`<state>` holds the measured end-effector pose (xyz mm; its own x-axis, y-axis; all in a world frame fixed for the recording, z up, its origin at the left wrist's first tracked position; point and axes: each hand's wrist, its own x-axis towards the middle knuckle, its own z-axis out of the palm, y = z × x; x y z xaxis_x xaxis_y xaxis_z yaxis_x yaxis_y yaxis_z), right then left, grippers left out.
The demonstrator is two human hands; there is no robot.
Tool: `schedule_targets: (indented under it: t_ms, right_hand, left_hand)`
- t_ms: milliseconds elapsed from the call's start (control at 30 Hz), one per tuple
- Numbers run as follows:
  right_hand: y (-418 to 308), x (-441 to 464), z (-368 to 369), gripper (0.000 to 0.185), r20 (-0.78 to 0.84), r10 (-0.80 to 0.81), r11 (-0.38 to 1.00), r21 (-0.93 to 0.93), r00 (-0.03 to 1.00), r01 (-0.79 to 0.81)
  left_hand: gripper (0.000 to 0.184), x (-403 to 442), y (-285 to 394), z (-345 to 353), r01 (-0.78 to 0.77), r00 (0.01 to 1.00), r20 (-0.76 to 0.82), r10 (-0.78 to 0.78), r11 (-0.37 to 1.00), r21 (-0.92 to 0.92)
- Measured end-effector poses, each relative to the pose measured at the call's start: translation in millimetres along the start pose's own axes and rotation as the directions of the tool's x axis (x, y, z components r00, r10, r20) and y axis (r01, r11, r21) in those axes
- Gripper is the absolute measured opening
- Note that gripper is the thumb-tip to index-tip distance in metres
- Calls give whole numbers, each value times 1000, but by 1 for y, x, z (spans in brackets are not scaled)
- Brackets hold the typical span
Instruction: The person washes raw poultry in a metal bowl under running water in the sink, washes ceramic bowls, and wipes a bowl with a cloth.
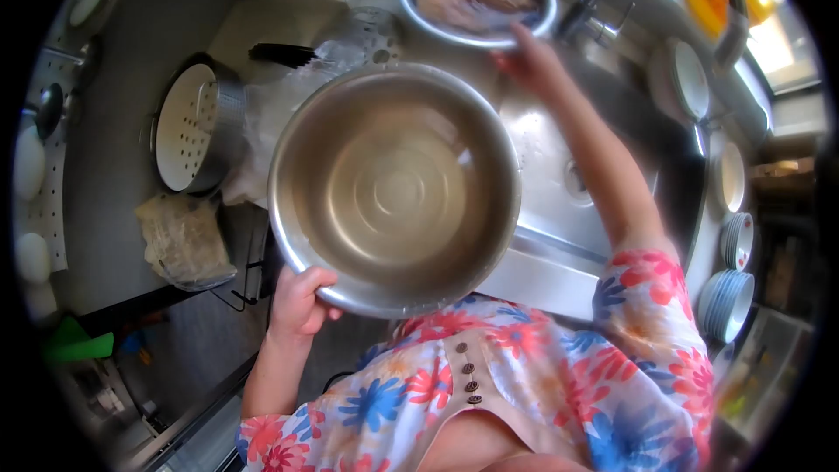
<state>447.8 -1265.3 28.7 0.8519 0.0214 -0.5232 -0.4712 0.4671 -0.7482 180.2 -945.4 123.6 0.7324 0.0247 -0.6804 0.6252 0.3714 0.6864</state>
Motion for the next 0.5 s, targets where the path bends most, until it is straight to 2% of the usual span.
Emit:
schedule_targets:
  t_ms: [33,133,233,300,367,433,500]
  right_hand:
    - [-4,-5,-8,53,94,29,997,-71,995,-22]
    - [2,-33,-42,72,231,9,991,-129,973,22]
    - [15,-75,-115,62,162,11,968,-249,987,30]
    - [31,-102,-174,56,27,115,954,-282,993,-103]
    - [49,-134,-232,48,-115,164,955,-230,980,-186]
    - [57,-167,-274,45,-253,207,942,-209,945,-263]
    - [62,-197,-297,43,-368,235,917,-223,900,-331]
  left_hand:
    - [26,3,1,7,3,1000,-2,-3,1000,27]
    - [23,13,1,32,-2,1000,18,1,997,82]
    - [22,24,-8,54,46,997,62,-56,988,150]
    - [22,35,-13,68,59,993,92,-75,984,168]
    - [22,41,-16,90,73,988,119,-99,976,204]
    - [23,48,-25,113,83,983,137,-120,966,246]
    - [15,58,-34,132,98,979,142,-145,950,296]
